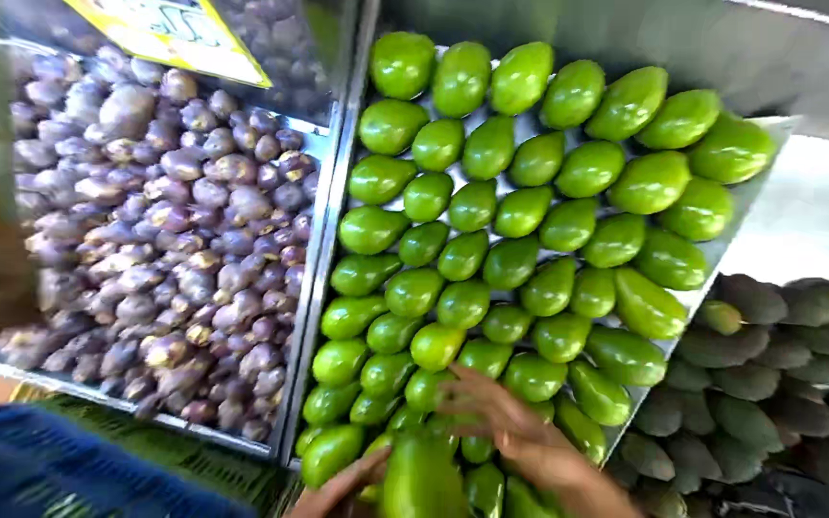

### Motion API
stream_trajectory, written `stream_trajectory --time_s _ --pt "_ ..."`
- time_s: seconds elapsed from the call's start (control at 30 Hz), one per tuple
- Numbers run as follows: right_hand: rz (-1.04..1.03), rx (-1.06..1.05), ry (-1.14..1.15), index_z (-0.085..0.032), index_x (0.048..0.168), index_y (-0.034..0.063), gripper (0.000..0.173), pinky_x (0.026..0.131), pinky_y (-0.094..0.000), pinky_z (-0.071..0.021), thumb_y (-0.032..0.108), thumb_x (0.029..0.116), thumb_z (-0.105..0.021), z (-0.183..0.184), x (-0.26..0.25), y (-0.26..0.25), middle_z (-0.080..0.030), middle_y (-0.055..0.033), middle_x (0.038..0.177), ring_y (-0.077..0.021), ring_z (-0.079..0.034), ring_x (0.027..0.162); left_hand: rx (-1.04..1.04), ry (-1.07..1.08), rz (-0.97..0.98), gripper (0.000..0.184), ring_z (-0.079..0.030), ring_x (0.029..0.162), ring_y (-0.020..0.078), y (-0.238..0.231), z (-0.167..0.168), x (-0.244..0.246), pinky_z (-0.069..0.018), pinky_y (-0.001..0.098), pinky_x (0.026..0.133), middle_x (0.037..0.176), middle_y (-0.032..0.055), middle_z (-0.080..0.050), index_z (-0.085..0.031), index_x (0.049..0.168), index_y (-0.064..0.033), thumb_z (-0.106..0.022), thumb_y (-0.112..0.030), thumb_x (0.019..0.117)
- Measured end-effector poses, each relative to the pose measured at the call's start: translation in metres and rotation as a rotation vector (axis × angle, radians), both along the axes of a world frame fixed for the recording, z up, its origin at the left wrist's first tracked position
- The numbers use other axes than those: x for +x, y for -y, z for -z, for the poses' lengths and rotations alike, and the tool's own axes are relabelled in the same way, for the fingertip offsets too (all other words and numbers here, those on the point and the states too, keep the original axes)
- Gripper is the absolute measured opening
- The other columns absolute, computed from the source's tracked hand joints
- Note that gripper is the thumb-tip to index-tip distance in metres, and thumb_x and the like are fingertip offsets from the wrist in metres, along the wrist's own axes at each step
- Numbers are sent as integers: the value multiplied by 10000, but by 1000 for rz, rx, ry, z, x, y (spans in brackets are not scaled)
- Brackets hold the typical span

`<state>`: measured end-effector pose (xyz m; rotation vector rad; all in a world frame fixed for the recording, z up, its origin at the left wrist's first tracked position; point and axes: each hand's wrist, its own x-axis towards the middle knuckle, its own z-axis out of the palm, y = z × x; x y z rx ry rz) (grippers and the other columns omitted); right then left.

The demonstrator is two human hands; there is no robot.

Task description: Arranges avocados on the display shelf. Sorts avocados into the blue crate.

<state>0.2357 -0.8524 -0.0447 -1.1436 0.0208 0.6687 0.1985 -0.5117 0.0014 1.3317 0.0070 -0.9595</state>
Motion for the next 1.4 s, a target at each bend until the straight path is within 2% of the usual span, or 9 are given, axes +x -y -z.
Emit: stream_trajectory --time_s 0.07,0.17,0.37,0.47,0.63,0.8,1.0,1.3,1.4 --pt "155 495 -277 -311 1613 159 960 973 -581 -547 654 872 -666 23 -63 -54 -542 -248 1453 -428 -600 1237 140 50 -47 658 -645 1237 302 -20 1 -16 -568 500 1026 1492 101 -564 -444 1550 -134 -594 -487 1015" --pt "539 675 -440 -544 1455 175 854 759 -566 -618 686 790 -709 37 -85 -77 -660 -250 1247 -423 -697 1016 494 87 -210 490 -689 1143 204 -65 17 -55 -603 413 967 1395 13 -636 -577 1434 -184 -662 -390 998" --pt "710 351 -210 -599 1373 201 790 922 -662 -555 534 707 -861 32 -103 -59 -659 -193 1309 -424 -654 1164 392 100 -245 418 -695 1135 259 -134 1 -116 -591 439 990 1314 64 -686 -611 1381 -129 -595 -368 1039" --pt "599 187 -54 -343 1578 415 915 967 -635 -537 469 792 -809 47 -105 -51 -520 -113 1501 -368 -587 1272 496 451 -279 359 -718 1050 187 -170 -1 -147 -618 398 926 1238 21 -718 -654 1329 -144 -569 -355 1051" --pt "602 -24 -188 -394 1537 357 906 914 -683 -540 369 745 -834 33 -127 -38 -528 -177 1458 -449 -594 1220 859 907 -531 370 -648 1168 269 -257 3 -212 -558 454 983 1287 207 -651 -624 1322 8 -596 -219 1031" --pt "393 -692 -119 -389 1514 272 859 754 -572 -614 188 790 -845 6 -124 3 -545 -194 1412 -401 -681 1021 1045 447 -812 608 -544 1303 337 -314 44 -276 -509 447 1031 1472 304 -470 -433 1460 56 -634 -285 998" --pt "-143 -1865 74 -520 1448 333 1100 731 -659 -539 812 501 -813 44 -138 -36 -531 -230 1420 -444 -656 986 980 257 -556 621 -581 1264 327 -320 85 -299 -511 505 1028 1414 243 -547 -530 1435 -51 -625 -456 974" --pt "-114 -2045 172 -448 1517 262 1140 696 -586 -583 763 575 -850 98 -168 -45 -292 -235 1618 -455 -673 995 978 149 -556 563 -551 1320 344 -316 78 -302 -472 567 1070 1477 195 -513 -503 1470 -90 -648 -358 996" --pt "-132 -1953 194 -425 1550 220 1146 798 -682 -558 696 611 -876 77 -171 -43 -306 -264 1619 -535 -582 1201 1010 48 -519 602 -578 1294 366 -301 62 -290 -482 600 1064 1472 214 -521 -456 1506 -96 -677 -330 998"
